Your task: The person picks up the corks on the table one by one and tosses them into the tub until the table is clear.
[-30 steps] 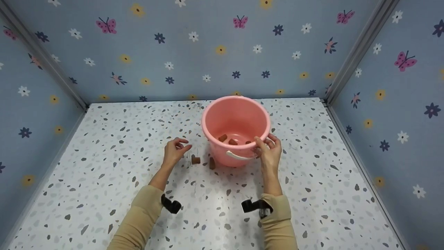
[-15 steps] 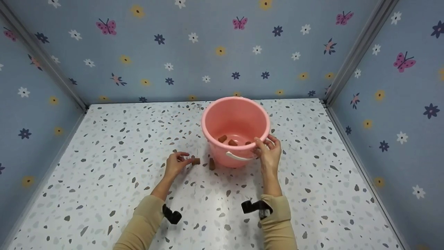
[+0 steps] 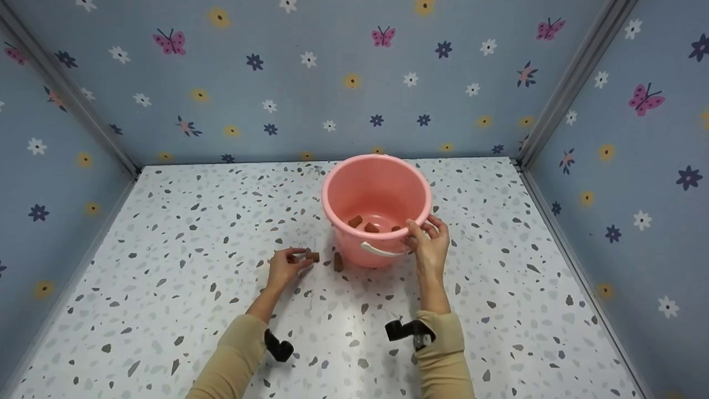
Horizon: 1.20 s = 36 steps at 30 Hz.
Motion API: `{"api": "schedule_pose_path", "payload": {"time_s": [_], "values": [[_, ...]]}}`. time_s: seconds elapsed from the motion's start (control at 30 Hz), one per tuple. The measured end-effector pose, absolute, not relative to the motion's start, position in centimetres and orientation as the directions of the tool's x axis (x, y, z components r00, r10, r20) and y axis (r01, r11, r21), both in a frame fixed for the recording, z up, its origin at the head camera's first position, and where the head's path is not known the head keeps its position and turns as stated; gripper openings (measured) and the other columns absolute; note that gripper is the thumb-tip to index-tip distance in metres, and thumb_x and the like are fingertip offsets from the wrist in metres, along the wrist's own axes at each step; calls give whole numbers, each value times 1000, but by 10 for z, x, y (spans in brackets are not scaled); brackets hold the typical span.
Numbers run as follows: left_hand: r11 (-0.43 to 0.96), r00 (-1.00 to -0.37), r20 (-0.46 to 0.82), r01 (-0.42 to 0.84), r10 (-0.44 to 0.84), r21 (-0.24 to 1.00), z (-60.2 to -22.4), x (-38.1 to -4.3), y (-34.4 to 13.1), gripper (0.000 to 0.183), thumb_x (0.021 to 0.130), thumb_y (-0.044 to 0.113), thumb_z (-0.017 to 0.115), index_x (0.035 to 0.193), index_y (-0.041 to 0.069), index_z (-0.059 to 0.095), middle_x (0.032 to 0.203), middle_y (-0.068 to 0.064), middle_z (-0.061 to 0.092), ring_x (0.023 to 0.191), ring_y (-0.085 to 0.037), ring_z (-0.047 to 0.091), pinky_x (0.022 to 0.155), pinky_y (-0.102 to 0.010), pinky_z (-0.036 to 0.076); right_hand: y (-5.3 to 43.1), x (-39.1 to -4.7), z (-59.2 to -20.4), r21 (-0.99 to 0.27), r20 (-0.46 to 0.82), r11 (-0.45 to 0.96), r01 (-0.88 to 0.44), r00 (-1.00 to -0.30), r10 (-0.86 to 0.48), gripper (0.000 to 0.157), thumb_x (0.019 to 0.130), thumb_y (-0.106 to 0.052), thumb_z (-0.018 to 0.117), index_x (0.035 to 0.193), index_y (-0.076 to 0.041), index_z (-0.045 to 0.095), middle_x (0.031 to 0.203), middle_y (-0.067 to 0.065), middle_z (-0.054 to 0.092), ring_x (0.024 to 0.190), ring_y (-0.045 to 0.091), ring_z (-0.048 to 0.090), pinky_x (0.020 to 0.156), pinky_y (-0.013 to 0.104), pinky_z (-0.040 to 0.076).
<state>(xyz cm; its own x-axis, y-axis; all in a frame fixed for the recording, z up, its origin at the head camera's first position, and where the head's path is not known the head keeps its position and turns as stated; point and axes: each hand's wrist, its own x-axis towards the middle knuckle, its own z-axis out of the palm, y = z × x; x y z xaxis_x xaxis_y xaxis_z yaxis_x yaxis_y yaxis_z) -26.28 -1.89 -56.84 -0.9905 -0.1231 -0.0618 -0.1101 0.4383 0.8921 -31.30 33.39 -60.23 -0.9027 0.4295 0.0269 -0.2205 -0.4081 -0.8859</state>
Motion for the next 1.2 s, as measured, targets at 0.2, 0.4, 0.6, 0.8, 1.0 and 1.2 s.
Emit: {"api": "schedule_pose_path", "payload": {"time_s": [0.2,0.4,0.6,0.8,1.0,1.2], "values": [[445,-986,-97,-149,-136,883,-571,-264,-17,33,70,11,73,102,4,66,79,-6,61,68,-16,51,61,-27,41,333,-313,-602,-899,9,-389,-203,-896,445,61,68,-13,77,119,-7,46,105,22,54,79,29,60,64,40,51],[449,-984,-104,-159,-145,879,-573,-264,-16,33,70,11,73,102,6,66,86,-6,63,73,-17,53,67,-30,43,333,-312,-602,-900,15,-385,-204,-898,441,60,68,-13,77,120,-7,45,107,23,54,81,30,60,65,40,51],[458,-982,-104,-165,-155,873,-574,-263,-16,31,71,11,73,101,7,67,87,-6,64,75,-16,55,69,-30,44,332,-311,-601,-896,15,-394,-207,-899,439,60,68,-13,76,120,-7,46,107,23,54,82,30,60,66,41,50],[446,-982,-100,-163,-161,880,-573,-262,-18,31,70,13,73,100,9,67,87,-6,65,75,-17,56,68,-29,44,332,-311,-601,-892,15,-401,-209,-900,436,60,68,-13,76,119,-6,46,106,22,54,82,31,60,66,41,50],[428,-979,-79,-154,-188,891,-574,-261,-20,27,71,12,73,98,9,68,82,-4,63,71,-16,54,63,-29,42,333,-312,-602,-871,35,-432,-233,-907,419,59,69,-8,75,120,-5,45,104,23,54,73,27,60,60,39,51],[407,-974,-75,-158,-213,900,-573,-262,-19,23,71,11,73,94,11,70,75,-2,60,68,-15,51,60,-28,40,334,-313,-602,-875,43,-422,-237,-906,421,59,69,-9,75,120,-4,44,105,23,53,72,25,60,59,38,51]]}}
